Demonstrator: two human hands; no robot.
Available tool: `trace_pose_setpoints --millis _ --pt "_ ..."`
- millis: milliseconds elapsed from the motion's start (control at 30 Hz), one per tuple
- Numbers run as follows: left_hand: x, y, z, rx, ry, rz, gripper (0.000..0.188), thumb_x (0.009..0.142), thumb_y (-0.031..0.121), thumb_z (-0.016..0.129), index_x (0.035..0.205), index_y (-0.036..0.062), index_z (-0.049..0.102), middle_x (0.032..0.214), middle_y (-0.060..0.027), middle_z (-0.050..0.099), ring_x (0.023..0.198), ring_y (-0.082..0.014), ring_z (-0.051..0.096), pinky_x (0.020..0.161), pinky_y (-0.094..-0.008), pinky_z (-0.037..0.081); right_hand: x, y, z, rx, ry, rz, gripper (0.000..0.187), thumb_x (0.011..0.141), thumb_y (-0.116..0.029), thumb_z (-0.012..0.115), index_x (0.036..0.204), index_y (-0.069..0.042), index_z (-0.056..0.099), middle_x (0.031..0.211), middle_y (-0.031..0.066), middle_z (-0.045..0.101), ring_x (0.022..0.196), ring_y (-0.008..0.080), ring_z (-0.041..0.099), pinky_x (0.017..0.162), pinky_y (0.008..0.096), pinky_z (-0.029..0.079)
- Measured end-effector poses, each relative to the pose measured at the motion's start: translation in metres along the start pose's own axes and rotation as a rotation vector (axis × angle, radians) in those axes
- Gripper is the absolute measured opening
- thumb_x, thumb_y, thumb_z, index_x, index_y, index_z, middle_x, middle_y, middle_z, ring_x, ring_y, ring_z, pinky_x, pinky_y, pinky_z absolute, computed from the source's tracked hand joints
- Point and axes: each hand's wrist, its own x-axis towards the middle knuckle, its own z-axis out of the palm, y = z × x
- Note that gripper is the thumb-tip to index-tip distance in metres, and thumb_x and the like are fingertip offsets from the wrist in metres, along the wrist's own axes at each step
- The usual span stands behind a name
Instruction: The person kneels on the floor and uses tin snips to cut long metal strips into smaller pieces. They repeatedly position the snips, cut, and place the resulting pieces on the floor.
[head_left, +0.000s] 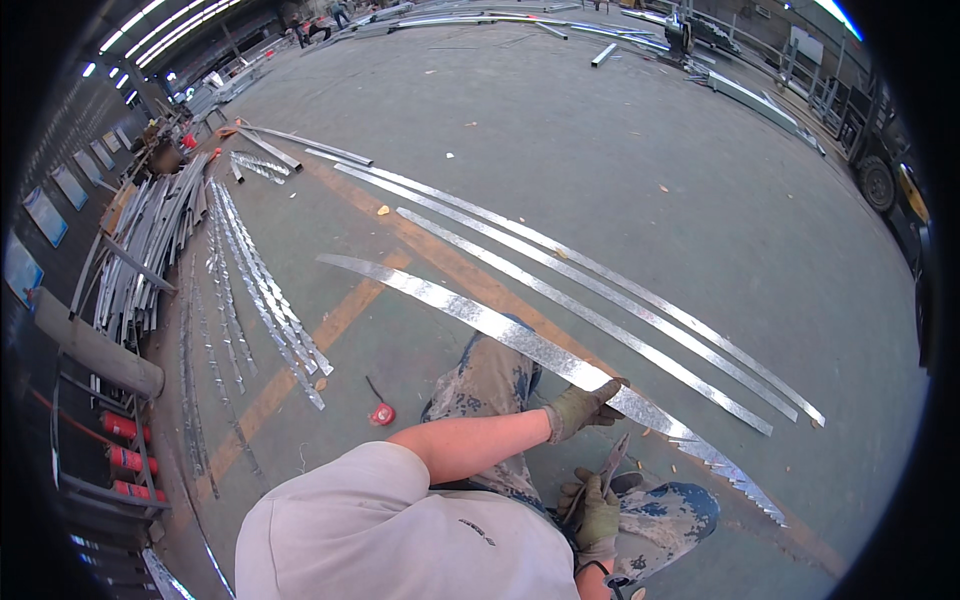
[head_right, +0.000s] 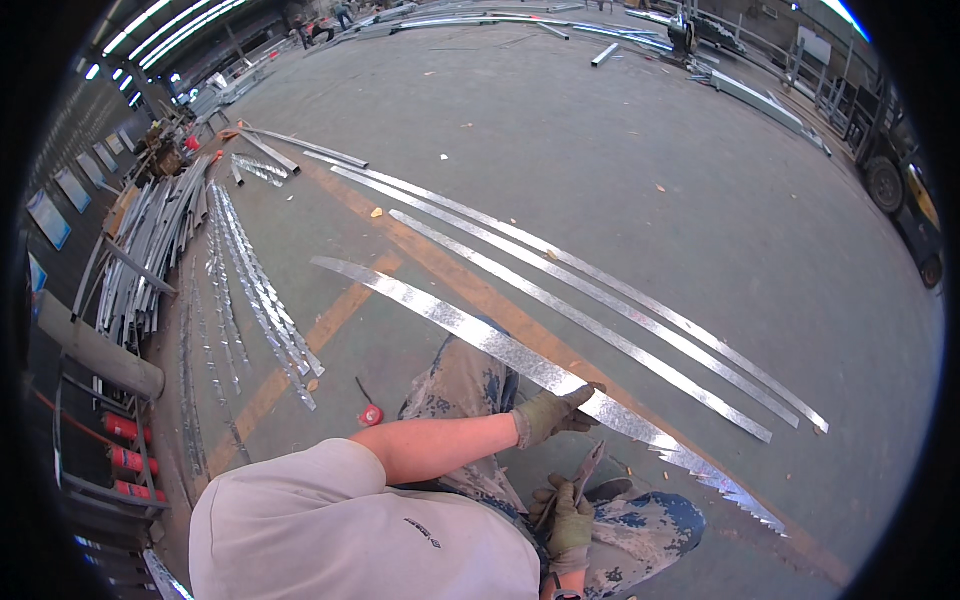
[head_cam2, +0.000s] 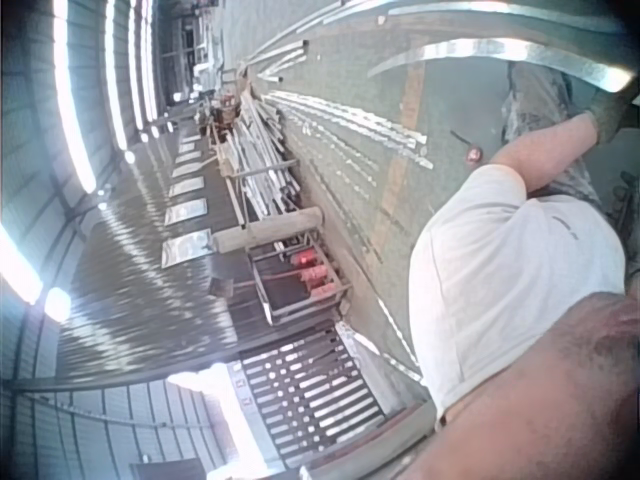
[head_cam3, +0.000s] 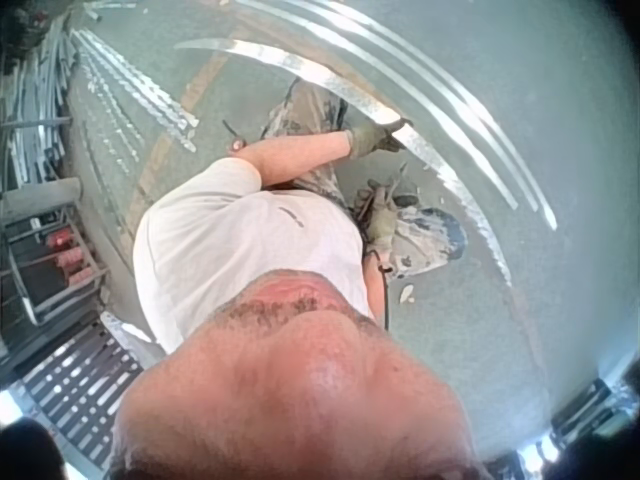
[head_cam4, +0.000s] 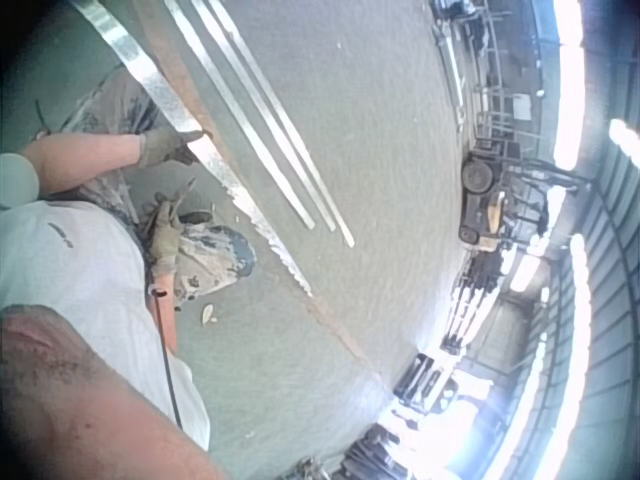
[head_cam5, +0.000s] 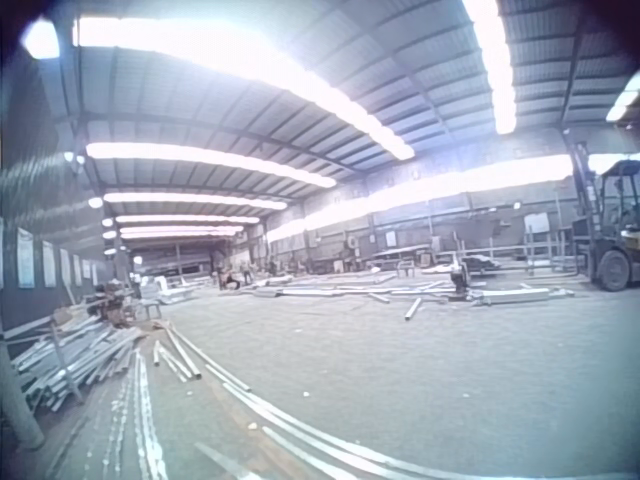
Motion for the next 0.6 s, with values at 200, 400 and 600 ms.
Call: trace_pose_setpoints --millis 200,400,600 --pt "0.002 -0.003 0.000 -0.041 -0.029 0.034 0.054 0.104 0.062 0.053 0.149 0.0321 0.057 0.116 -0.0081 0.073 0.103 -0.0154 0.069 0.065 -0.0236 0.041 0.000 0.001 0.000 0.025 -0.004 0.012 0.042 0.108 -0.036 0.059 0.129 0.000 0.065 0.087 0.0116 0.073 0.066 0.0197 0.066 0.060 0.0344 0.057" --pt "-0.002 0.001 0.003 -0.076 0.006 0.001 0.048 0.108 0.046 0.055 0.148 0.0192 0.057 0.126 -0.0094 0.068 0.109 -0.0197 0.068 0.093 -0.0326 0.055 -0.001 0.001 0.001 0.011 -0.034 -0.038 0.041 0.108 -0.036 0.058 0.126 0.000 0.065 0.086 0.0100 0.071 0.065 0.0184 0.064 0.059 0.0321 0.054" --pt "0.008 -0.005 -0.003 -0.137 -0.042 0.015 0.045 0.108 0.040 0.056 0.148 0.0193 0.057 0.133 -0.0062 0.066 0.116 -0.0232 0.066 0.102 -0.0378 0.054 -0.002 -0.011 0.009 -0.040 -0.026 -0.024 0.041 0.108 -0.037 0.056 0.121 0.001 0.066 0.084 0.0085 0.069 0.066 0.0177 0.063 0.059 0.0320 0.053"
